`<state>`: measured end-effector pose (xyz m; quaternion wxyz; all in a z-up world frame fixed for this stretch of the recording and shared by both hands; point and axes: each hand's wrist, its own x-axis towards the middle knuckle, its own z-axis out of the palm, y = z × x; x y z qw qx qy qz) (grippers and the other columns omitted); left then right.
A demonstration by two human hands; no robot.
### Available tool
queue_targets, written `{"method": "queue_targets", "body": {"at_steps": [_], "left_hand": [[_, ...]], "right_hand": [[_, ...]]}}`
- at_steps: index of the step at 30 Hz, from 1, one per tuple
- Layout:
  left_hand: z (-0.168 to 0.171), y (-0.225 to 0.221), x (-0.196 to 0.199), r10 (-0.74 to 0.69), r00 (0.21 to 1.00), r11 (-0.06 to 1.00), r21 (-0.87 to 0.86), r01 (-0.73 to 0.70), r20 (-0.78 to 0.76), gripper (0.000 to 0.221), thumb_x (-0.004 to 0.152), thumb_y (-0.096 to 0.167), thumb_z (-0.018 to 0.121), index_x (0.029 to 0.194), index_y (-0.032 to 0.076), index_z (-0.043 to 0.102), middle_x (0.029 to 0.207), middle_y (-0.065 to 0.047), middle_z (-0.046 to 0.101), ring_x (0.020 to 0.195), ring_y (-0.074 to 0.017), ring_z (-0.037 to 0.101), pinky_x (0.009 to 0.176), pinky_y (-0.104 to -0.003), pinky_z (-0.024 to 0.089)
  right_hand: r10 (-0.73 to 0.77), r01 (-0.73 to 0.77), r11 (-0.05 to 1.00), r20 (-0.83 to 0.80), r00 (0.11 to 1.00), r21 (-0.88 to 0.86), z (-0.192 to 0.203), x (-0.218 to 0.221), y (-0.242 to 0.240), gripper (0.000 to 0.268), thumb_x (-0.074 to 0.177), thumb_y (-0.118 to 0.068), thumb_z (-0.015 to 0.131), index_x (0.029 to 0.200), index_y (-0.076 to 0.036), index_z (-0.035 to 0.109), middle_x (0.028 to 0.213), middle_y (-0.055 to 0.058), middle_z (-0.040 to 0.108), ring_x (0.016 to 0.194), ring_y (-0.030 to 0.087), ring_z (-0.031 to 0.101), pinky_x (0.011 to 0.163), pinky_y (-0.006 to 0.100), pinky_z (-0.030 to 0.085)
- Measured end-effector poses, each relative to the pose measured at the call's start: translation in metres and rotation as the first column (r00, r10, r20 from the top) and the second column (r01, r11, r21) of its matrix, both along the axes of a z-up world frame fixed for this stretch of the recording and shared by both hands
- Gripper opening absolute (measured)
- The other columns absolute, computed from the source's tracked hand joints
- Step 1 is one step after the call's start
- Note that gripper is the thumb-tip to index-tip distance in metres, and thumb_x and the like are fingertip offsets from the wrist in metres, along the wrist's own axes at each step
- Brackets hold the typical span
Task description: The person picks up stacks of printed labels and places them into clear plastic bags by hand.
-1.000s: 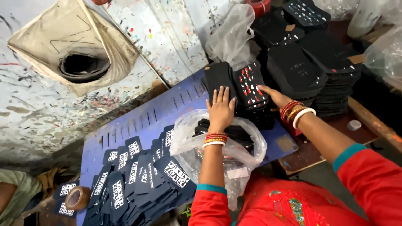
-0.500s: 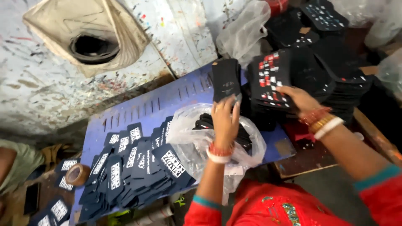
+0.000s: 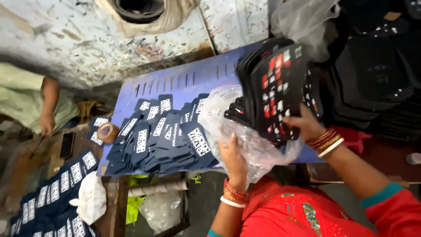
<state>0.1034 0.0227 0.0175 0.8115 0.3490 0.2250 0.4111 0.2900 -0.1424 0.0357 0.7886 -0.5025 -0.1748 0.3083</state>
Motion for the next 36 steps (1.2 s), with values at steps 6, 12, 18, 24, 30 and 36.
{"method": "queue_targets", "body": {"at_steps": [6, 12, 18, 24, 30, 36], "left_hand": [[0.006, 0.037, -0.070, -0.088, 0.959, 0.996, 0.047, 0.078, 0.271, 0.043, 0.119, 0.018, 0.053, 0.156, -0.004, 0.051, 0.100, -0.006, 0.066, 0.077, -0.0124, 0.060, 0.062, -0.026, 0.049], [0.019, 0.009, -0.104, -0.029, 0.993, 0.988, 0.148, 0.046, -0.116, 0.046, 0.112, 0.015, 0.046, 0.142, -0.021, 0.052, 0.130, -0.022, 0.068, 0.114, -0.0197, 0.069, 0.100, -0.031, 0.054], [0.063, 0.005, -0.094, -0.032, 0.991, 0.997, 0.074, 0.022, 0.129, 0.069, 0.094, -0.004, 0.051, 0.159, -0.001, 0.026, 0.147, -0.017, 0.052, 0.127, -0.0231, 0.060, 0.106, -0.039, 0.049], [0.082, 0.002, -0.079, 0.098, 0.979, 0.991, 0.078, -0.113, 0.178, 0.082, 0.095, -0.004, 0.048, 0.165, 0.013, 0.009, 0.148, -0.010, 0.051, 0.124, -0.0208, 0.059, 0.104, -0.039, 0.048], [0.032, 0.008, -0.084, 0.004, 0.973, 0.981, 0.187, -0.048, 0.231, 0.071, 0.110, -0.003, 0.048, 0.171, 0.010, 0.015, 0.106, -0.009, 0.057, 0.087, -0.0169, 0.054, 0.076, -0.035, 0.047], [0.035, 0.013, -0.095, 0.007, 0.989, 0.977, 0.210, -0.038, 0.147, 0.065, 0.106, 0.007, 0.048, 0.164, 0.005, 0.019, 0.100, -0.012, 0.059, 0.084, -0.0205, 0.057, 0.074, -0.038, 0.049]], "right_hand": [[0.446, -0.364, 0.837, 0.124, 0.886, -0.408, -0.017, -0.037, -0.005, 0.094, 0.072, -0.011, 0.081, 0.152, -0.007, 0.032, 0.132, 0.007, 0.065, 0.116, 0.016, 0.062, 0.102, 0.033, 0.048], [0.709, -0.551, 0.548, -0.001, 0.706, -0.629, -0.002, -0.058, 0.028, 0.097, 0.067, -0.015, 0.081, 0.155, -0.025, 0.043, 0.131, 0.011, 0.065, 0.113, 0.015, 0.065, 0.100, 0.032, 0.052], [0.553, -0.144, 0.824, 0.723, 0.414, -0.548, -0.008, -0.061, 0.067, 0.104, 0.067, -0.030, 0.090, 0.153, -0.006, 0.036, 0.139, 0.026, 0.053, 0.126, 0.038, 0.053, 0.105, 0.042, 0.041], [0.010, 0.528, 0.704, 0.751, 0.661, -0.474, -0.058, 0.003, -0.020, 0.060, 0.087, -0.032, 0.074, 0.142, -0.012, 0.058, 0.141, 0.017, 0.064, 0.129, 0.034, 0.061, 0.110, 0.039, 0.048], [-0.016, 0.712, 0.477, 0.804, 0.594, -0.516, -0.150, 0.062, -0.063, 0.084, 0.098, -0.042, 0.069, 0.155, 0.011, 0.038, 0.139, 0.041, 0.051, 0.127, 0.054, 0.049, 0.107, 0.054, 0.039], [-0.201, 0.475, 0.492, 0.436, 0.877, -0.730, -0.179, 0.115, -0.043, 0.084, 0.098, -0.056, 0.058, 0.147, 0.010, 0.042, 0.125, 0.038, 0.061, 0.122, 0.049, 0.057, 0.104, 0.047, 0.042]]}}
